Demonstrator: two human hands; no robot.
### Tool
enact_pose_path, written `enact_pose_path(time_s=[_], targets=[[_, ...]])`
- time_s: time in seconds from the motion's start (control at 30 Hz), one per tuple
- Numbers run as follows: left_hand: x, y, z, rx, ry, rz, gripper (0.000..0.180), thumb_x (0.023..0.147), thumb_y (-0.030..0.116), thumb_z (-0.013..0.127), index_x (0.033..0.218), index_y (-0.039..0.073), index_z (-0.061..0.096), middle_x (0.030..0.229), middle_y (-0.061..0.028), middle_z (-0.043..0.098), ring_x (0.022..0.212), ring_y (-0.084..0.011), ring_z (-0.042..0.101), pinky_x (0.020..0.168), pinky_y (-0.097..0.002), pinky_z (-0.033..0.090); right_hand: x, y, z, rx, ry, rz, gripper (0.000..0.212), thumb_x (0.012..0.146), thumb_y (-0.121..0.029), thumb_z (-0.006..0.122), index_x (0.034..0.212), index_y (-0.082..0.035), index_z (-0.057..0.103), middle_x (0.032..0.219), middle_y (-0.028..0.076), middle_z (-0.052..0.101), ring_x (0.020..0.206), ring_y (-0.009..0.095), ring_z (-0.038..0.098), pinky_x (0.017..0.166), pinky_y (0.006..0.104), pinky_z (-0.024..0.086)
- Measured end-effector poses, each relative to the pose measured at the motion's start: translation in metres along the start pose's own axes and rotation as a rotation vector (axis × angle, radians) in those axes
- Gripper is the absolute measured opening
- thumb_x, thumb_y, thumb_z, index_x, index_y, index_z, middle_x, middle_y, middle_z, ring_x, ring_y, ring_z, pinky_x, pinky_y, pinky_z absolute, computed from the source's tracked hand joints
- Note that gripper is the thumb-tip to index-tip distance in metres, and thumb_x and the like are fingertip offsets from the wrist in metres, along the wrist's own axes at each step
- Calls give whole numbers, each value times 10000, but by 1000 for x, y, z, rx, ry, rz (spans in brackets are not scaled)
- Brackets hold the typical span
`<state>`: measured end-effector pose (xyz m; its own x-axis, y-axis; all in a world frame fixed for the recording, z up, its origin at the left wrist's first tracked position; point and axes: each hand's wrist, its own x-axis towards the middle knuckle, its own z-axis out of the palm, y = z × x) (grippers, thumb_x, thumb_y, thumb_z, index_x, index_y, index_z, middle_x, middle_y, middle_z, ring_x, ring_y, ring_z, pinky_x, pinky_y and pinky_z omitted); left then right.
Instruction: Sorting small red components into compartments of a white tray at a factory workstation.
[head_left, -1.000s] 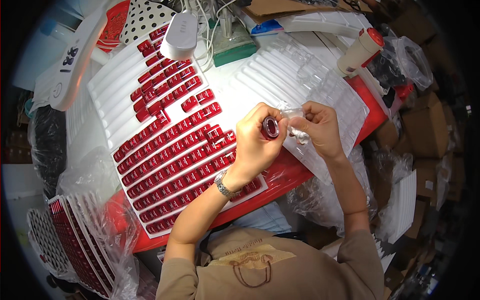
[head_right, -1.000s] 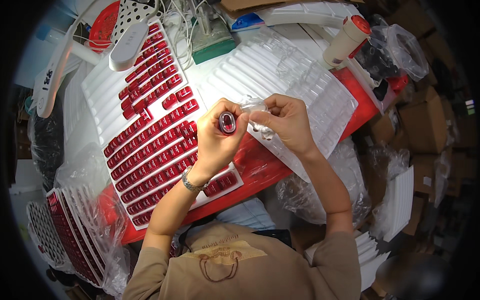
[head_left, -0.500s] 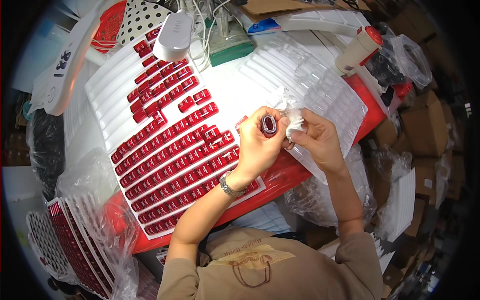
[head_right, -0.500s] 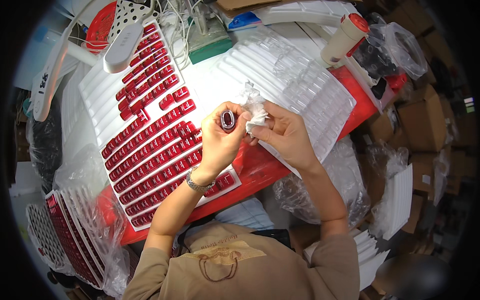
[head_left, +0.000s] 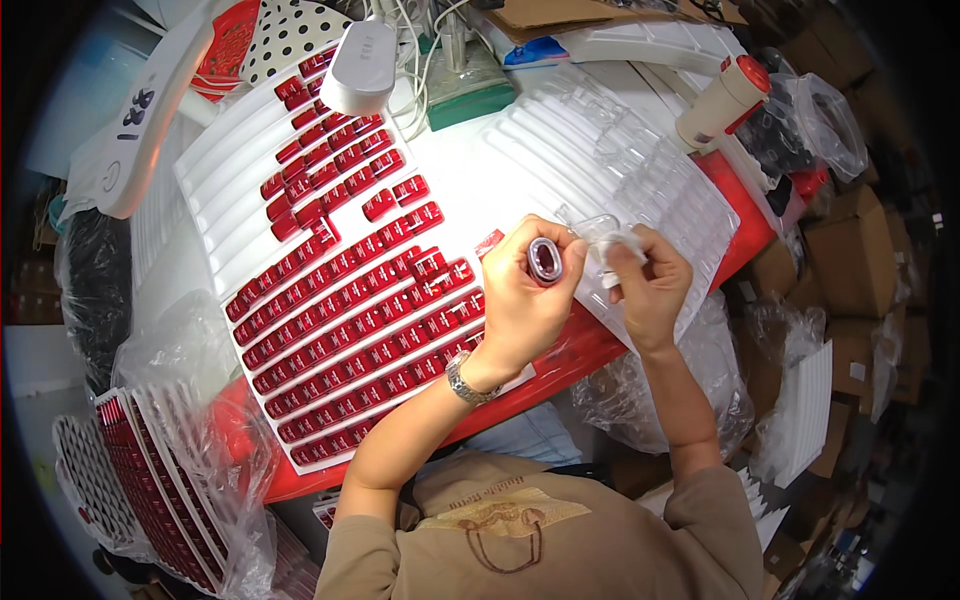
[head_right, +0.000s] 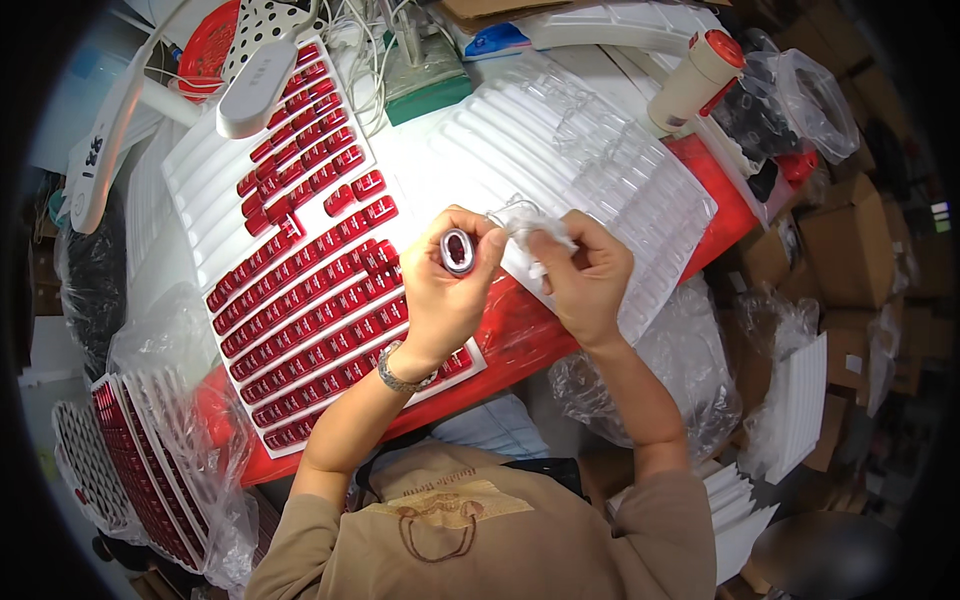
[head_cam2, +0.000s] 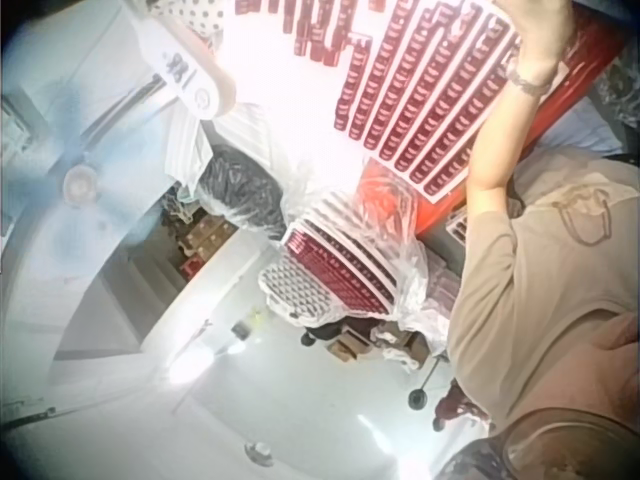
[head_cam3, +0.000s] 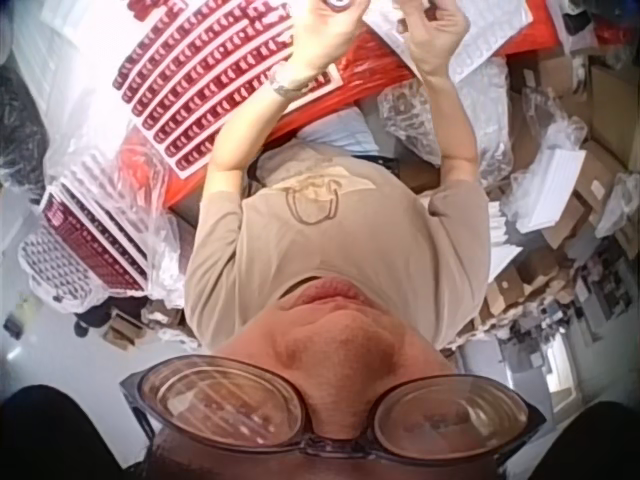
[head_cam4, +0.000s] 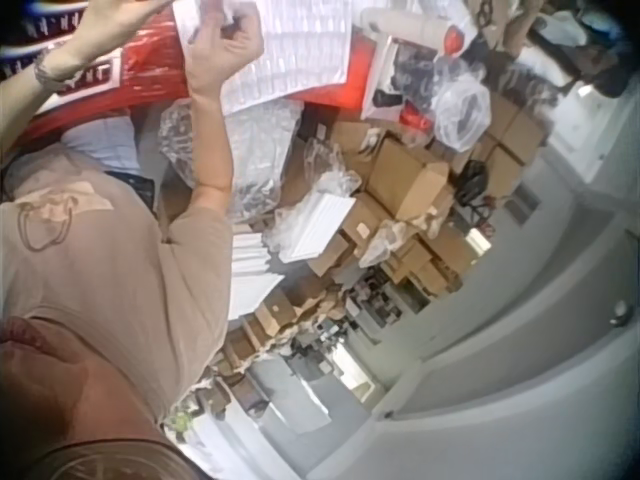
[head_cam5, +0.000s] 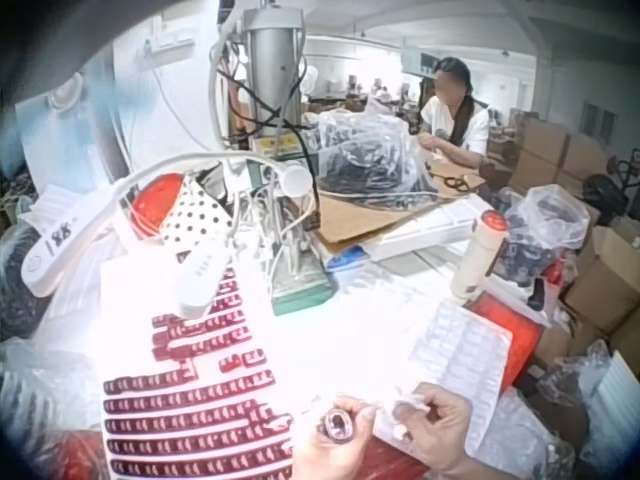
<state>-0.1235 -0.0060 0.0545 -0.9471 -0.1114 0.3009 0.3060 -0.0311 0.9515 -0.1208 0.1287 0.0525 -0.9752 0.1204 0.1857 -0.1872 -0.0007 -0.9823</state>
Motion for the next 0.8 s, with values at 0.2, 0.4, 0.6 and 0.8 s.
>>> enact_pose_path(time_s=[0.2,0.4,0.6,0.8], targets=[[-2,7,-7,-183,-28,-266,103,837,61,641,779,9,574,663,34,526,588,-19,431,529,-183,362,17,7,-27,256,33,68,177,944,-152,497,1002,-5,576,793,38,605,575,74,509,491,205,380],[-1,8,-1,-257,-101,-370,94,849,55,621,791,-2,573,669,33,541,594,-15,444,527,-171,370,2,-13,1,128,-185,94,238,934,-129,510,1111,19,570,846,26,615,623,43,501,525,191,401],[0,6,-9,40,-217,-70,80,814,29,637,787,-9,571,708,-22,572,632,-51,484,565,-200,395,26,25,-62,7,315,57,370,970,-324,440,865,-35,645,707,-18,568,569,29,446,491,208,335],[-9,-12,-8,-167,-188,-400,85,835,52,636,787,6,584,691,39,536,615,-21,433,557,-180,363,170,63,-308,-696,581,-220,267,871,-247,597,843,17,630,770,91,666,728,177,622,654,306,473]])
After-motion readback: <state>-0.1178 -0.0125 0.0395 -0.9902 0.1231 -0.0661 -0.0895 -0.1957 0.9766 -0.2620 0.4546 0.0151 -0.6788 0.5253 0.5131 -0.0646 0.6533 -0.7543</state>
